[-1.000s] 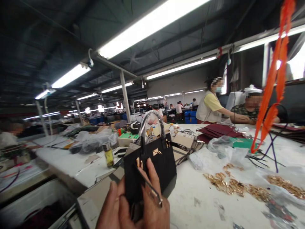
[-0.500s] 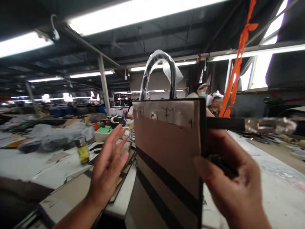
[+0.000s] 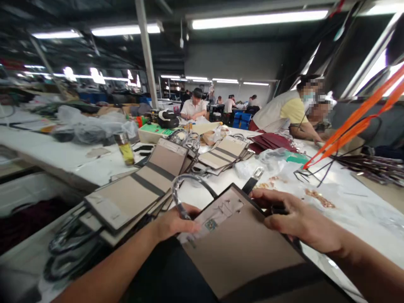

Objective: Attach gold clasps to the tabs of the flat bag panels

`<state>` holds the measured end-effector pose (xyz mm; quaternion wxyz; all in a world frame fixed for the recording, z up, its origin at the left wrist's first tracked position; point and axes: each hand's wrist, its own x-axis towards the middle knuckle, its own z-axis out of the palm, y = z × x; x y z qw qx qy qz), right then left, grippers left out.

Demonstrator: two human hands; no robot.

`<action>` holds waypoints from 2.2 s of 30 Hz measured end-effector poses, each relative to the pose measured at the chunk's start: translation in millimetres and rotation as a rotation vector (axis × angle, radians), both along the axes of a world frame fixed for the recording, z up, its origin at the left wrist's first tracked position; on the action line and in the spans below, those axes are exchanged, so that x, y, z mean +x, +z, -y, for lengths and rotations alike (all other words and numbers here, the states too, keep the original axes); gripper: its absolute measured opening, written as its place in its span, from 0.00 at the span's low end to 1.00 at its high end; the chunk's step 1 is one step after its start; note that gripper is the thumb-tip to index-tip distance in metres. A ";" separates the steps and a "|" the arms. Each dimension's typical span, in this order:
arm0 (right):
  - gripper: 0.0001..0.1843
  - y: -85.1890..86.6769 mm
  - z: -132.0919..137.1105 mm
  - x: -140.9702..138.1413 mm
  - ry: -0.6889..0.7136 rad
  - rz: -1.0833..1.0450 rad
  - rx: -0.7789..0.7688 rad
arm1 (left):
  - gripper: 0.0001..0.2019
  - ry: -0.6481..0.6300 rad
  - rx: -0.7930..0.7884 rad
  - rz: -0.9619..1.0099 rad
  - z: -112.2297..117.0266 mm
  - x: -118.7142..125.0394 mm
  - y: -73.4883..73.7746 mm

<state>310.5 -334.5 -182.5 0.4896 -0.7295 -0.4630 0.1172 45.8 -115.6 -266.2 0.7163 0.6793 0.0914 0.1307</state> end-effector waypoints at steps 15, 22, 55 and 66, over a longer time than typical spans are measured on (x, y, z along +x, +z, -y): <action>0.33 -118.6 -87.7 31.4 0.441 -0.613 -0.535 | 0.29 0.390 -0.341 -0.200 56.4 17.7 -152.3; 0.33 -143.6 -105.1 73.9 0.548 -0.449 -0.674 | 0.32 0.449 -0.481 -0.216 63.6 43.3 -171.1; 0.18 -183.9 -90.4 -46.2 -0.152 -0.978 0.650 | 0.20 0.536 -0.731 -0.335 72.6 70.5 -159.2; 0.27 -161.8 -116.1 -59.9 0.178 -0.360 0.109 | 0.21 0.518 -0.751 -0.196 72.1 68.5 -157.0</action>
